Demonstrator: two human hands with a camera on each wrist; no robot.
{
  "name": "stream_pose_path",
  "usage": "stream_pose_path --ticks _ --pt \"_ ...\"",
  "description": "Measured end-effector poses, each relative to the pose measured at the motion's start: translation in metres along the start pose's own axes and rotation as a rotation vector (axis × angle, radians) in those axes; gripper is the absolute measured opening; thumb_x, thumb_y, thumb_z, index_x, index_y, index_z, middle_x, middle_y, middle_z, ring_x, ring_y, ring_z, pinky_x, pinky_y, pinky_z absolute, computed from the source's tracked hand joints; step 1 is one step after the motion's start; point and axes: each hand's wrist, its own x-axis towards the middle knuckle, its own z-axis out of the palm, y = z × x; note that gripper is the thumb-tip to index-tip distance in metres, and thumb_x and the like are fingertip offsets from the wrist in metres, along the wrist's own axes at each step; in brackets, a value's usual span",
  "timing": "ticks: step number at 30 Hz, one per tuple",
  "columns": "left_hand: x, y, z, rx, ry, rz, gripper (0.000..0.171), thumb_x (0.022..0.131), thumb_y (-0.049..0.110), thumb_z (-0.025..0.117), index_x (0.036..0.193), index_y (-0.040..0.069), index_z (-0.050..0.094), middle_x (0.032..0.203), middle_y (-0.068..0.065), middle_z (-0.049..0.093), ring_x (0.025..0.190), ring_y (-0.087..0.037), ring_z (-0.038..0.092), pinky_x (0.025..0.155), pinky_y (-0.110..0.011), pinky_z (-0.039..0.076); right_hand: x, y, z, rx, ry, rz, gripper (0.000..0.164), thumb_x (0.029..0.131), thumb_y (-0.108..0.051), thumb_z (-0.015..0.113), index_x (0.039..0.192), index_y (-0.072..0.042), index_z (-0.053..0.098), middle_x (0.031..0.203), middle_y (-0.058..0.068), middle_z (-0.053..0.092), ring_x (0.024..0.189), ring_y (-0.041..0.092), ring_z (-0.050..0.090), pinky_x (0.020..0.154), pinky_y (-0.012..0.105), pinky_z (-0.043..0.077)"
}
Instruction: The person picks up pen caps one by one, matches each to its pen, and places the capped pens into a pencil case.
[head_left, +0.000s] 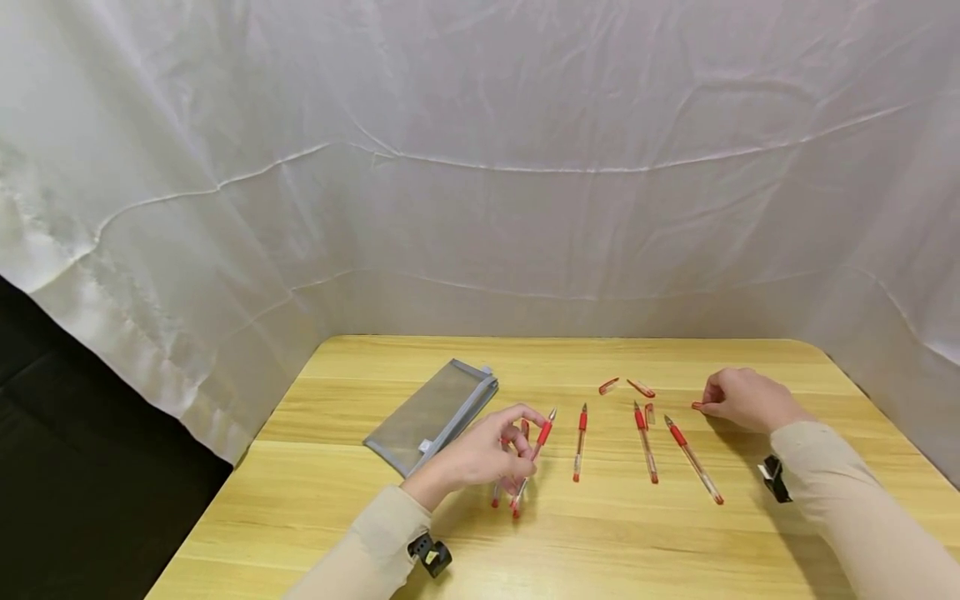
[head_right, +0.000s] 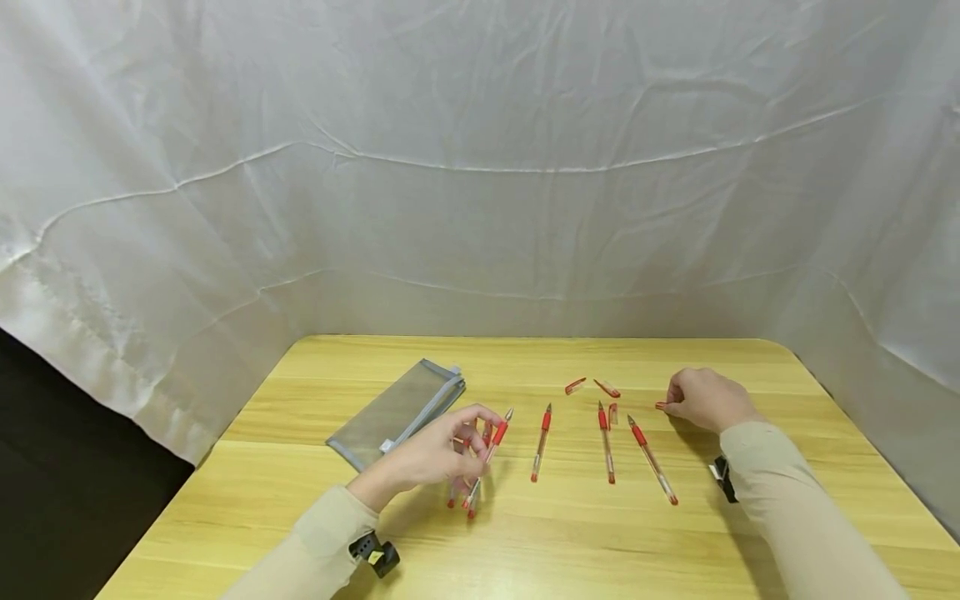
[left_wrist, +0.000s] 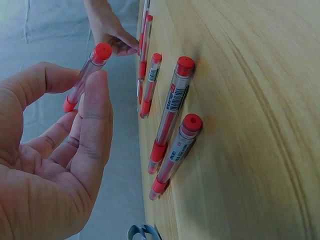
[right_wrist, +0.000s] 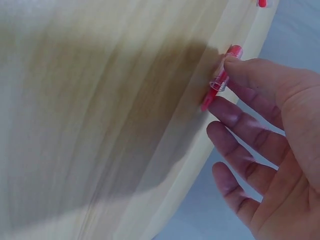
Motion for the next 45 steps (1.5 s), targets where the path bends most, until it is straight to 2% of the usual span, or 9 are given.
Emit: stream_pose_path --ticks 6,10,14,17,23,28,35,39,45 --pt "-0.001 0.0 0.0 0.004 -0.002 0.0 0.054 0.092 -0.002 0.075 0.141 0.019 0.062 0.092 -0.004 0.063 0.064 -0.018 0.068 0.061 -0.04 0.067 0.005 -0.002 -0.004 0.023 -0.017 -0.048 0.008 0.095 -0.017 0.079 0.089 -0.012 0.075 0.086 -0.002 0.074 0.079 0.016 0.065 0.074 0.044 0.058" --pt "0.0 -0.001 0.0 0.001 -0.003 -0.001 0.054 0.092 -0.002 0.075 0.14 0.02 0.062 0.091 -0.004 0.063 0.063 -0.018 0.067 0.06 -0.037 0.066 0.009 -0.007 -0.009 -0.009 -0.022 -0.092 0.005 0.094 -0.014 0.08 0.094 -0.008 0.079 0.091 0.001 0.077 0.084 0.019 0.069 0.08 0.051 0.061" --pt "0.001 -0.001 0.0 0.007 -0.002 0.001 0.054 0.093 -0.001 0.075 0.14 0.022 0.062 0.092 -0.003 0.064 0.063 -0.018 0.068 0.06 -0.037 0.066 0.012 -0.014 -0.011 -0.061 -0.035 -0.113 0.002 0.094 -0.008 0.079 0.093 -0.009 0.079 0.091 0.002 0.076 0.085 0.021 0.069 0.08 0.052 0.061" --pt "0.001 -0.001 -0.001 0.009 -0.007 0.008 0.054 0.093 -0.001 0.075 0.139 0.024 0.062 0.093 -0.004 0.064 0.062 -0.018 0.068 0.06 -0.038 0.066 0.015 -0.016 -0.011 -0.068 -0.047 -0.108 0.006 0.094 -0.004 0.077 0.092 -0.01 0.079 0.091 0.003 0.076 0.085 0.022 0.069 0.081 0.052 0.061" --pt "0.0 0.0 -0.001 0.008 -0.019 0.017 0.054 0.093 -0.001 0.075 0.14 0.021 0.062 0.093 -0.004 0.062 0.061 -0.018 0.067 0.06 -0.036 0.066 0.02 -0.017 -0.012 -0.019 -0.095 -0.059 0.001 0.092 -0.006 0.078 0.093 -0.007 0.079 0.091 0.004 0.076 0.081 0.019 0.067 0.077 0.048 0.06" --pt "0.0 0.0 0.0 0.009 -0.022 0.014 0.054 0.092 0.0 0.074 0.14 0.023 0.062 0.091 -0.003 0.063 0.061 -0.017 0.067 0.059 -0.033 0.064 0.019 -0.018 -0.014 0.039 -0.109 -0.043 0.005 0.088 -0.002 0.077 0.093 -0.003 0.077 0.089 0.008 0.076 0.077 0.019 0.064 0.074 0.043 0.059" --pt "0.001 -0.002 0.0 0.007 -0.029 0.022 0.054 0.093 -0.001 0.074 0.14 0.021 0.061 0.09 -0.003 0.063 0.06 -0.016 0.066 0.058 -0.032 0.064 0.014 -0.016 -0.011 0.114 -0.099 -0.02 0.004 0.086 -0.007 0.076 0.083 -0.007 0.074 0.076 0.0 0.069 0.063 0.015 0.057 0.063 0.031 0.049" --pt "0.001 -0.003 0.0 0.007 -0.037 0.025 0.054 0.093 -0.001 0.074 0.141 0.02 0.061 0.09 -0.002 0.063 0.059 -0.016 0.064 0.059 -0.032 0.063 0.013 -0.012 -0.008 0.148 -0.088 -0.028 0.004 0.087 -0.008 0.075 0.084 -0.008 0.073 0.071 -0.001 0.066 0.06 0.013 0.057 0.067 0.03 0.048" --pt "0.001 -0.003 0.001 -0.007 -0.042 0.029 0.054 0.092 -0.003 0.073 0.14 0.018 0.061 0.088 -0.003 0.062 0.059 -0.016 0.065 0.058 -0.031 0.063 0.009 -0.002 -0.004 0.213 -0.053 -0.049 0.008 0.095 -0.011 0.074 0.092 -0.005 0.074 0.075 -0.001 0.07 0.07 0.01 0.058 0.072 0.026 0.048"
